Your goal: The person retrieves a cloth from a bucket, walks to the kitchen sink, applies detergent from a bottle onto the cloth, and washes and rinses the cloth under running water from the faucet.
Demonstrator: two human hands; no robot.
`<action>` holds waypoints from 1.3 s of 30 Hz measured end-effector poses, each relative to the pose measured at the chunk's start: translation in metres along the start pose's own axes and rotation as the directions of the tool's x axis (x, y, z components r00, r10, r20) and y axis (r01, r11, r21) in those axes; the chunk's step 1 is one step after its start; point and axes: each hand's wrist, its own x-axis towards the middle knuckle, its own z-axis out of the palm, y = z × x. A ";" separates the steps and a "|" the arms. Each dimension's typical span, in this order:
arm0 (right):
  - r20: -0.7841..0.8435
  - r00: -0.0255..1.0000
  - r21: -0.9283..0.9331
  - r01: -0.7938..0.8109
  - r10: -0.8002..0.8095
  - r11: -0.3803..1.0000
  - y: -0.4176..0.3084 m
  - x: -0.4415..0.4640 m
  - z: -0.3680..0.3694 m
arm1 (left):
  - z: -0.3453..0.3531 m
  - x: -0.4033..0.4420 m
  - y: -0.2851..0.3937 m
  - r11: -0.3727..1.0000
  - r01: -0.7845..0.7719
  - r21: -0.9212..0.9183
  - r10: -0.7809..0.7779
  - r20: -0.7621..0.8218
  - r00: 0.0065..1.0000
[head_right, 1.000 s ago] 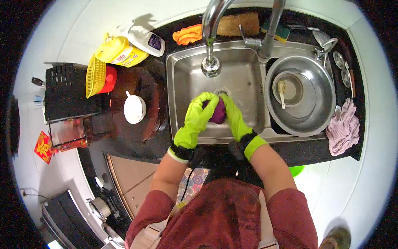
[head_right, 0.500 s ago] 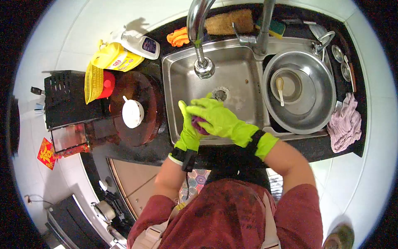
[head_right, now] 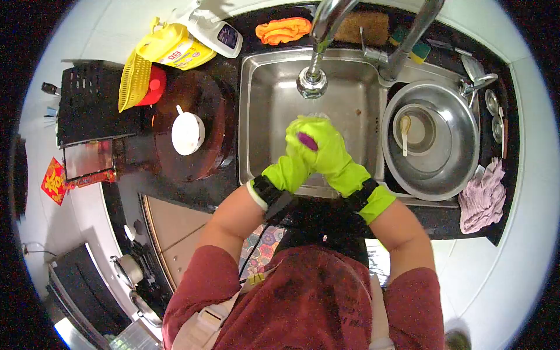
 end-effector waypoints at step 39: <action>-0.147 0.949 -0.256 -0.309 0.279 0.916 0.062 0.013 -0.050 | 0.009 0.063 0.047 0.996 -0.039 -0.074 0.031 -0.107 0.994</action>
